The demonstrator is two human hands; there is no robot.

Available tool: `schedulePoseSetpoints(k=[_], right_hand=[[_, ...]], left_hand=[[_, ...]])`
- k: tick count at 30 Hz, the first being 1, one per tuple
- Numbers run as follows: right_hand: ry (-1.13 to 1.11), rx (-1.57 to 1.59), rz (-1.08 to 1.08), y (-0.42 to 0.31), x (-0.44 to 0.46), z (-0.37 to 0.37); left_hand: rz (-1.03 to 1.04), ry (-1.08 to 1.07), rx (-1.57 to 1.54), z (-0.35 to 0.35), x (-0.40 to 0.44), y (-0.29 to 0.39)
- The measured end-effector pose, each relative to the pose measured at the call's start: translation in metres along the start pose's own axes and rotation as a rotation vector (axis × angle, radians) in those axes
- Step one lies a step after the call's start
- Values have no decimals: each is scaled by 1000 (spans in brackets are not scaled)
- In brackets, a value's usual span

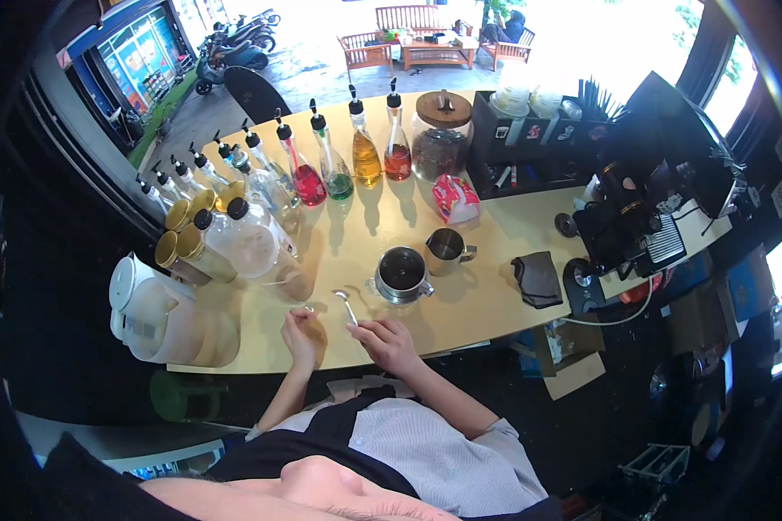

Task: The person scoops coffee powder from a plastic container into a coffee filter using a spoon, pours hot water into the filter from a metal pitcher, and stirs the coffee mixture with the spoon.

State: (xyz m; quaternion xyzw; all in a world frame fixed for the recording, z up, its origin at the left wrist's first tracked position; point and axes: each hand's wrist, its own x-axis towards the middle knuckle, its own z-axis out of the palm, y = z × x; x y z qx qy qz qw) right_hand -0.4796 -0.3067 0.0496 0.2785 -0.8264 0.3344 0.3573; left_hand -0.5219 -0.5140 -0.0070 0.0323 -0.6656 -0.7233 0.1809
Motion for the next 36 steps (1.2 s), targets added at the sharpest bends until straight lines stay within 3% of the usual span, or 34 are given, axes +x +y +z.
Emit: schedulePoseSetpoints(k=[4, 12, 15, 18, 20, 22, 25, 27, 30, 31, 33, 36], right_hand=[[-158, -136, 15, 10, -9, 21], [-239, -213, 125, 17, -16, 32], [-372, -233, 211, 15, -16, 27], [-369, -193, 168, 15, -15, 10], [-441, -31, -6, 20, -23, -5], [-346, -13, -104, 13, -6, -40], [-189, 28, -102, 19, -4, -76], [70, -18, -22, 36, -4, -92], [228, -98, 129, 71, -3, -103], [226, -90, 128, 78, -2, -108], [123, 41, 404, 88, 5, -115], [-69, 272, 423, 95, 24, -112]], left_hand=[[-44, -26, 28, -14, -17, 7], [111, -348, 180, 15, -15, 31], [159, -436, 197, 28, -11, 37], [229, -477, 238, 46, -6, 38], [249, -467, 256, 57, -2, 31], [265, -452, 284, 70, 0, 33], [71, -454, 198, 90, 2, 37], [152, -534, 143, 100, 5, 24], [79, -473, -57, 116, 1, 3], [78, -466, -52, 119, 1, -1], [147, -518, -200, 125, 6, -1], [192, -577, -51, 125, 16, 12]])
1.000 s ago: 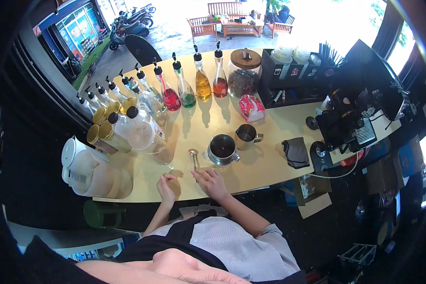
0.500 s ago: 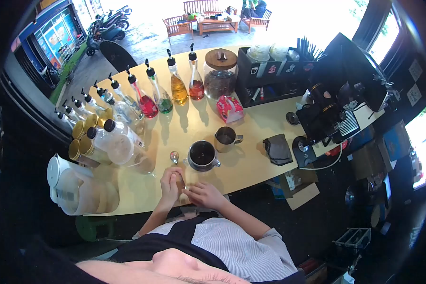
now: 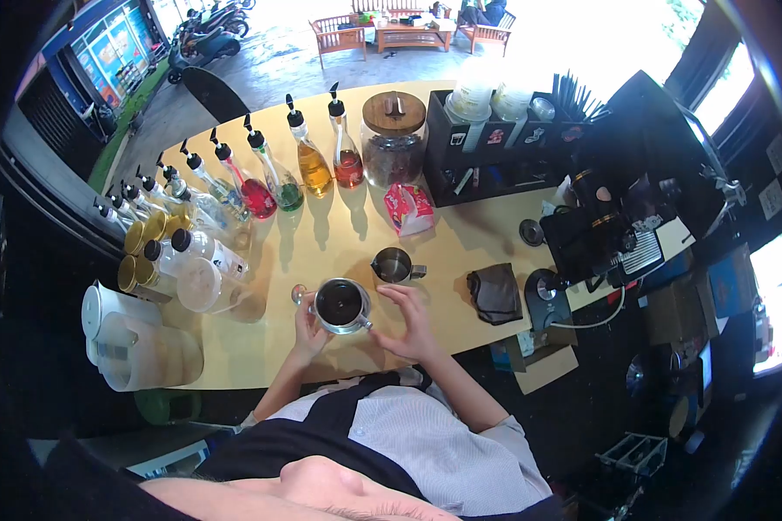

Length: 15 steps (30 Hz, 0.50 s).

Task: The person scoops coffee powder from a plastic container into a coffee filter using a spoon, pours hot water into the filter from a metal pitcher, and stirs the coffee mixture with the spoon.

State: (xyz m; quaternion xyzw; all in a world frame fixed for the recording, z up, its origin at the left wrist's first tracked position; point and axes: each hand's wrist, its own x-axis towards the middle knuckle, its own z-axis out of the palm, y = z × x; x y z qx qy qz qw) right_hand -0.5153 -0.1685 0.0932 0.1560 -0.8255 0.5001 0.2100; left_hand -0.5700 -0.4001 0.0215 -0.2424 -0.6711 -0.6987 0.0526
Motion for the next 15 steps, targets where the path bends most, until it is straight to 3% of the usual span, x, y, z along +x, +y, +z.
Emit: schedulePoseSetpoints(k=[4, 6, 9, 12, 15], right_hand=[[-175, 206, 17, 12, 9, 25], [-172, 270, -11, 19, 12, 38], [-234, 447, 90, 29, 17, 51], [-206, 588, 65, 40, 10, 65], [-171, 520, 40, 49, 6, 67]], left_hand=[[-145, 124, 57, 8, -9, -23], [-248, 366, -201, 19, -12, -36], [-289, 493, -254, 36, -8, -43], [-325, 569, -190, 44, -2, -42], [-321, 565, -233, 49, 3, -29]])
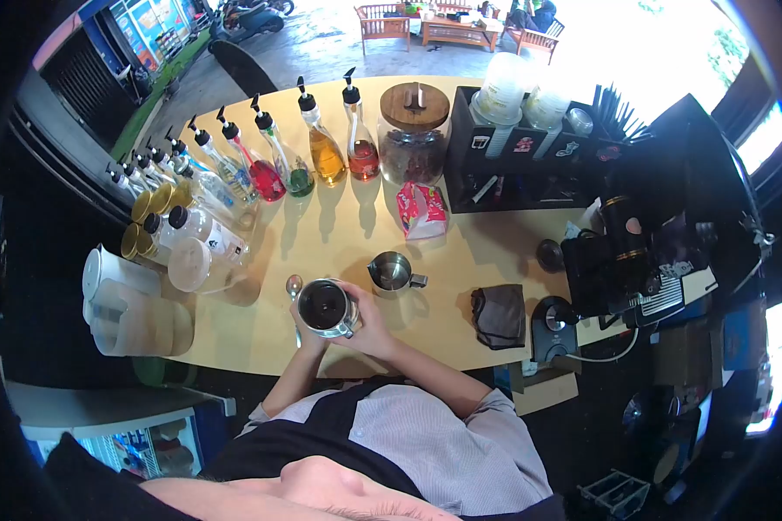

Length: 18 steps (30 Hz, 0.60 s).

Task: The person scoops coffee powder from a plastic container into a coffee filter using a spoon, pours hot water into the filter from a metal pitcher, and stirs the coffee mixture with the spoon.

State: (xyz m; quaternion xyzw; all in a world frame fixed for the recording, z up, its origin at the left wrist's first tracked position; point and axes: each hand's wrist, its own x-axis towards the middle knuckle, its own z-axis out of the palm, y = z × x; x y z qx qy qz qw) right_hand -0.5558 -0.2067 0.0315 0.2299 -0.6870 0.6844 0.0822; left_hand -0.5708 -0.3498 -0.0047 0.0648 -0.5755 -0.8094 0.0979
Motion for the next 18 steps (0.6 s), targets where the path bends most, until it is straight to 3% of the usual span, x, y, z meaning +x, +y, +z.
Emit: schedulePoseSetpoints(k=[11, 16, 18], right_hand=[[-68, 23, 7, 18, -2, -5], [-73, 10, -26, -8, 7, -9], [-55, -222, -135, -14, 1, -22]], left_hand=[[88, 62, 143, -17, 2, -22], [107, 84, 175, -10, 3, -9], [90, 68, 54, -6, 1, 7]])
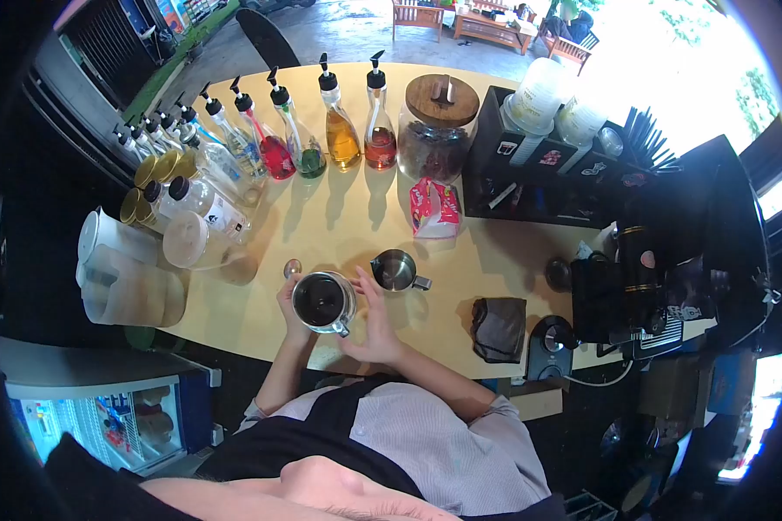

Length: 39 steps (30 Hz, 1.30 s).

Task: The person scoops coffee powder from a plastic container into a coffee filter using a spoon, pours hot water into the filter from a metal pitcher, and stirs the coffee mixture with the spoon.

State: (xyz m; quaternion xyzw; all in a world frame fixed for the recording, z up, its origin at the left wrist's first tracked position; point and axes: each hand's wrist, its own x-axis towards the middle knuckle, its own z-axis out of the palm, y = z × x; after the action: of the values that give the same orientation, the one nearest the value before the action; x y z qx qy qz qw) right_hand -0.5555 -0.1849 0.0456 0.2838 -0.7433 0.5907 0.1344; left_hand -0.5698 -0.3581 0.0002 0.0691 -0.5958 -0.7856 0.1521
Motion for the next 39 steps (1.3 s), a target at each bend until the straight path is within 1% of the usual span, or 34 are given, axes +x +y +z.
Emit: schedulePoseSetpoints(k=[1, 3, 4, 6, 7, 9, 10, 12, 13, 14, 15, 16, 17, 19, 20, 22, 23, 25, 26, 28, 31, 32, 34, 35, 37, 38, 39], right_hand=[[-1, 1, 2, 5, -10, -4], [141, 5, -250, 18, -28, -14], [135, 5, -249, 22, -31, -21], [242, -76, -245, 29, -33, -37], [239, -76, -246, 30, -32, -45], [354, -203, -73, 33, -30, -59], [367, -265, -51, 35, -28, -67], [398, -316, -31, 34, -21, -77], [428, -370, -13, 33, -17, -80], [428, -369, -12, 34, -13, -83], [387, -323, 33, 36, -9, -86], [345, -277, 78, 37, -7, -87], [344, -275, 78, 39, -7, -87], [344, -249, 196, 48, -10, -84], [343, -248, 196, 54, -14, -81], [342, 92, 492, 61, -23, -73], [340, 93, 493, 60, -24, -71], [384, 307, 567, 49, -20, -67], [386, 304, 567, 48, -20, -65], [435, 377, 633, 46, -19, -63], [470, 447, 690, 41, -18, -60], [469, 450, 690, 41, -18, -59], [520, 383, 715, 42, -18, -56], [521, 388, 716, 44, -17, -54], [638, 412, 664, 49, -19, -46], [643, 418, 673, 51, -20, -42], [700, 376, 702, 51, -17, -39]], left_hand=[[-2, 1, 1, 2, 1, 8], [-5, -79, 77, 3, 2, 17], [-6, -74, 75, 2, 1, 16], [42, -117, 86, 0, 0, 15], [43, -115, 83, -3, 1, 17], [462, -192, 459, -11, 3, 25], [462, -192, 460, -13, 2, 30], [533, -272, 695, -17, -6, 42], [532, -272, 697, -17, -9, 46], [510, -323, 768, -15, -14, 48], [487, -373, 838, -12, -16, 52], [486, -372, 839, -7, -18, 61], [498, -354, 838, 0, -21, 72], [509, -335, 838, 14, -24, 75], [509, -237, 742, 22, -26, 72], [507, -138, 646, 29, -30, 62], [421, -123, 598, 28, -33, 50], [337, -107, 547, 30, -34, 48], [390, -113, 616, 31, -33, 49], [443, -119, 683, 33, -32, 48], [422, -72, 581, 34, -33, 35], [349, -46, 463, 35, -34, 32], [276, -20, 349, 35, -33, 34], [282, -42, 366, 33, -30, 37], [280, -70, 394, 28, -27, 39], [237, -106, 347, 24, -25, 35], [218, -128, 325, 21, -22, 36]])
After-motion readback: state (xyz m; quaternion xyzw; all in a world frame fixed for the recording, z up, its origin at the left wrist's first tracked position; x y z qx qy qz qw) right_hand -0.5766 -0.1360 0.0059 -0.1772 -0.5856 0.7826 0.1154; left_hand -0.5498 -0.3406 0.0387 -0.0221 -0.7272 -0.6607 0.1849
